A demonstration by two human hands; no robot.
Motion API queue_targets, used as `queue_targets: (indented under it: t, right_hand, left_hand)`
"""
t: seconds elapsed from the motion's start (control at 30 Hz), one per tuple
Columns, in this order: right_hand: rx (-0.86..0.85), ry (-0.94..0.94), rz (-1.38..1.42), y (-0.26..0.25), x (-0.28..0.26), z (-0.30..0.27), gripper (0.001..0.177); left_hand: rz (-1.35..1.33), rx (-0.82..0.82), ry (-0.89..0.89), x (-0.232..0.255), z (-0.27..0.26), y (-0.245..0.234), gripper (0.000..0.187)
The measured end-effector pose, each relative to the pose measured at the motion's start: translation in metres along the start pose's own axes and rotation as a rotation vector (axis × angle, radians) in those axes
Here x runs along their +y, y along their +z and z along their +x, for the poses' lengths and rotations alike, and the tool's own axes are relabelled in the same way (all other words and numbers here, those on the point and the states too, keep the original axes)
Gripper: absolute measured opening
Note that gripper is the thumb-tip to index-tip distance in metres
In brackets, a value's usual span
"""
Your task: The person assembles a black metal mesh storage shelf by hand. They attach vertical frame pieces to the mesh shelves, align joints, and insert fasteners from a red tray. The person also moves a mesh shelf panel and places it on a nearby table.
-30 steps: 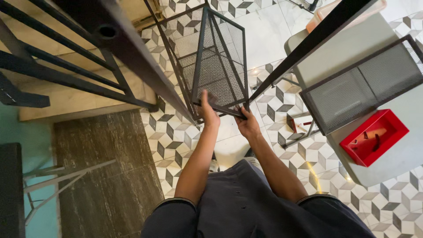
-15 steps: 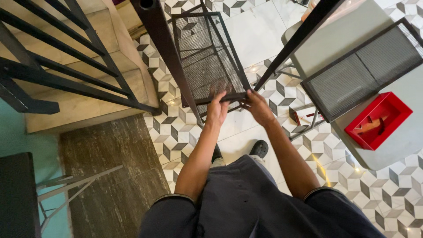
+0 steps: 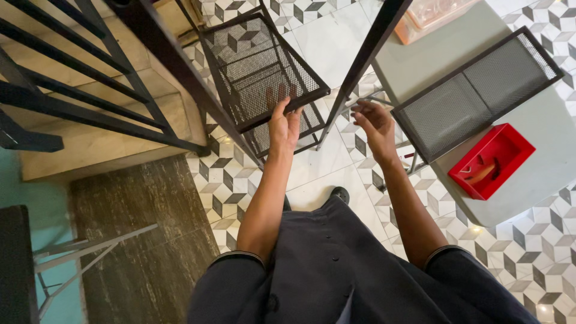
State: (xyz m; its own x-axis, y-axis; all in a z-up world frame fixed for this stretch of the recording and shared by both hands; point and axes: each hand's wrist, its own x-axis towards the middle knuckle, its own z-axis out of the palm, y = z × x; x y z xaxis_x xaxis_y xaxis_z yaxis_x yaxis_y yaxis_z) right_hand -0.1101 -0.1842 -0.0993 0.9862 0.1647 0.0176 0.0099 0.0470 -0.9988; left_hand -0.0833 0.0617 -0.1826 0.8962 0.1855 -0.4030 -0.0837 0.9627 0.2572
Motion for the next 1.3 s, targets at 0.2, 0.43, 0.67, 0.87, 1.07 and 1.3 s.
queue_targets:
  t: [0.2, 0.43, 0.67, 0.87, 1.07, 1.3]
  right_hand:
    - [-0.003, -0.271, -0.175, 0.017, -0.055, -0.003, 0.039]
    - [0.091, -0.322, -0.216, 0.036, -0.067, 0.001, 0.029]
    - [0.157, -0.387, -0.257, 0.049, -0.062, 0.005, 0.024]
    - [0.192, -0.428, -0.310, 0.059, -0.064, 0.003, 0.022]
    - [0.261, -0.420, -0.304, 0.068, -0.061, -0.002, 0.021]
    - [0.341, -0.404, -0.389, 0.077, -0.056, -0.001, 0.017]
  left_hand:
    - [0.011, -0.053, 0.053, 0.002, -0.015, 0.041, 0.019]
    - [0.075, -0.110, 0.078, -0.005, -0.027, 0.065, 0.012]
    - [0.030, -0.177, 0.100, -0.003, -0.032, 0.075, 0.010]
    - [0.056, -0.202, 0.054, 0.007, -0.054, 0.081, 0.015]
    - [0.055, -0.210, 0.045, 0.009, -0.055, 0.070, 0.007]
    - [0.008, -0.225, 0.009, 0.018, -0.050, 0.064, 0.009]
